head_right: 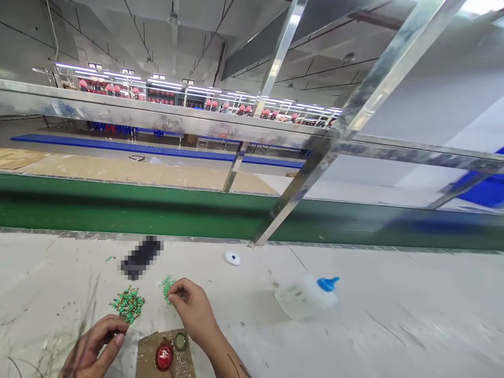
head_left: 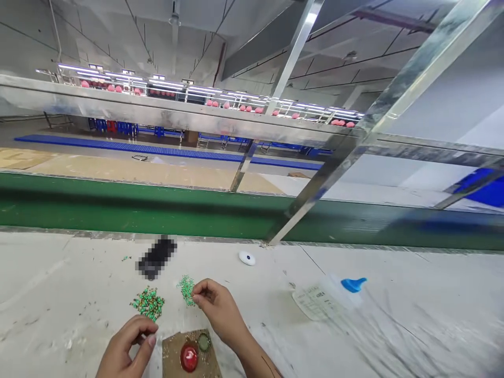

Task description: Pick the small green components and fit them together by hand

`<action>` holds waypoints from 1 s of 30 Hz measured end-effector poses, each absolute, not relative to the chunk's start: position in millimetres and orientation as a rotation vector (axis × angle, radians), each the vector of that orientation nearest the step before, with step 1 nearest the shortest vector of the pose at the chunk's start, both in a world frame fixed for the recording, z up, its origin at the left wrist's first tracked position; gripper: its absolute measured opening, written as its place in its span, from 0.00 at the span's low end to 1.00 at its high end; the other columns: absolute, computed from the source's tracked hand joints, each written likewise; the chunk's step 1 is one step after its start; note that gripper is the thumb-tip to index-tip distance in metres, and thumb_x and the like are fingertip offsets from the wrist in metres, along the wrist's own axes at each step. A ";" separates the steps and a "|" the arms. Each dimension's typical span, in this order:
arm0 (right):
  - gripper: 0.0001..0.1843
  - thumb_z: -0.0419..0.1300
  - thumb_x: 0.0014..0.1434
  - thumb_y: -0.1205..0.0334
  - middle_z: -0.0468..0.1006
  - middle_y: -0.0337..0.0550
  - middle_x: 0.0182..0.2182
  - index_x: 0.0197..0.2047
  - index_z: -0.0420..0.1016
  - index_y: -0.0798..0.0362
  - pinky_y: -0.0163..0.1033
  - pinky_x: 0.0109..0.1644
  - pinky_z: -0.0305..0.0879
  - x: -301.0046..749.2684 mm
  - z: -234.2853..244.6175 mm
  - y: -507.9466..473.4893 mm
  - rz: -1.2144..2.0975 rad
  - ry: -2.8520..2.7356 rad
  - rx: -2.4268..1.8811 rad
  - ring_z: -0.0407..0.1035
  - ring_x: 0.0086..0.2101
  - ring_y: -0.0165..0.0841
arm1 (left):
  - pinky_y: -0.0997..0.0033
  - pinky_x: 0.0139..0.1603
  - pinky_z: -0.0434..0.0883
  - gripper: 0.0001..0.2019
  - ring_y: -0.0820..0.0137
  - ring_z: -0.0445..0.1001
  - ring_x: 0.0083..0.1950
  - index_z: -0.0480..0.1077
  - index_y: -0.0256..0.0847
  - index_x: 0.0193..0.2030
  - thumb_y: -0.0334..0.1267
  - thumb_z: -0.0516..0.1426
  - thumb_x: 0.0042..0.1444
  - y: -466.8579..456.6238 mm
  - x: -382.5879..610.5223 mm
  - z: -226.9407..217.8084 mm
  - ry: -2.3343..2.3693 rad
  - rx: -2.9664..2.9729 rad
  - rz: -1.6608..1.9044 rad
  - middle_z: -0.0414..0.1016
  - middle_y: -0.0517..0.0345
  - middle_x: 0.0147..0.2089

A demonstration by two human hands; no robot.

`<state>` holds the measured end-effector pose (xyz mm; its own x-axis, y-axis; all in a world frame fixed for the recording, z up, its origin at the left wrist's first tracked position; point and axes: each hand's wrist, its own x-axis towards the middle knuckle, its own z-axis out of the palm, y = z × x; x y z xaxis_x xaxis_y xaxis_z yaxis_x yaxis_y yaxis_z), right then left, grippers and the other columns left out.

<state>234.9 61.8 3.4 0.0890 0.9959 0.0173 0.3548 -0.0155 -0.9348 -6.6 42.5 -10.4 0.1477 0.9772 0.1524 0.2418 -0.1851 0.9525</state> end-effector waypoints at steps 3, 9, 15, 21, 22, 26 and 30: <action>0.12 0.66 0.55 0.53 0.77 0.42 0.34 0.32 0.71 0.51 0.38 0.41 0.68 218.1 14.3 39.1 1.108 -1.297 -1.269 0.72 0.36 0.35 | 0.73 0.41 0.73 0.21 0.66 0.76 0.38 0.78 0.42 0.36 0.59 0.58 0.59 36.9 8.9 3.5 1.152 1.531 0.984 0.79 0.56 0.34; 0.15 0.76 0.49 0.53 0.74 0.39 0.33 0.28 0.78 0.51 0.37 0.42 0.64 194.1 25.2 4.8 1.365 -1.091 -0.883 0.69 0.35 0.31 | 0.72 0.44 0.73 0.21 0.66 0.77 0.41 0.77 0.40 0.42 0.57 0.57 0.61 19.8 15.9 13.5 1.021 1.417 0.805 0.81 0.53 0.38; 0.11 0.76 0.51 0.55 0.72 0.39 0.32 0.29 0.80 0.50 0.37 0.41 0.65 184.9 25.7 -15.1 1.379 -1.142 -0.944 0.68 0.35 0.31 | 0.72 0.43 0.71 0.21 0.67 0.74 0.38 0.75 0.39 0.32 0.57 0.59 0.59 -1.4 16.6 11.4 0.971 1.307 0.851 0.77 0.56 0.32; 0.10 0.75 0.52 0.56 0.72 0.39 0.34 0.33 0.79 0.49 0.37 0.41 0.66 175.9 16.6 -19.0 1.373 -1.095 -0.915 0.68 0.37 0.32 | 0.73 0.39 0.69 0.23 0.69 0.70 0.35 0.72 0.39 0.30 0.60 0.60 0.57 -9.2 20.3 3.1 0.968 1.158 0.902 0.71 0.59 0.30; 0.10 0.75 0.52 0.57 0.72 0.39 0.34 0.32 0.79 0.49 0.36 0.41 0.65 174.4 15.4 -18.9 1.361 -1.088 -0.909 0.68 0.36 0.31 | 0.73 0.38 0.69 0.23 0.69 0.69 0.34 0.72 0.39 0.29 0.60 0.60 0.57 -8.8 20.2 2.4 0.967 1.146 0.896 0.71 0.59 0.29; 0.08 0.71 0.57 0.57 0.74 0.40 0.34 0.32 0.78 0.49 0.36 0.42 0.67 175.8 11.6 -21.8 1.268 -1.156 -0.916 0.70 0.38 0.32 | 0.73 0.38 0.70 0.22 0.69 0.70 0.34 0.73 0.39 0.28 0.59 0.59 0.58 -3.1 11.2 3.9 1.013 1.270 0.901 0.72 0.58 0.29; 0.04 0.62 0.64 0.58 0.79 0.42 0.34 0.38 0.76 0.48 0.35 0.40 0.69 189.1 0.2 -26.8 1.106 -1.330 -0.991 0.73 0.36 0.33 | 0.74 0.36 0.71 0.17 0.68 0.74 0.33 0.76 0.41 0.30 0.50 0.57 0.62 3.7 -6.1 4.9 1.082 1.595 0.953 0.76 0.56 0.30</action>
<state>189.1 -26.8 0.2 -0.0618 0.9737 0.2195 -0.0387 0.2174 -0.9753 -6.1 3.7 4.9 0.3039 0.9487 0.0877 0.2069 -0.1556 0.9659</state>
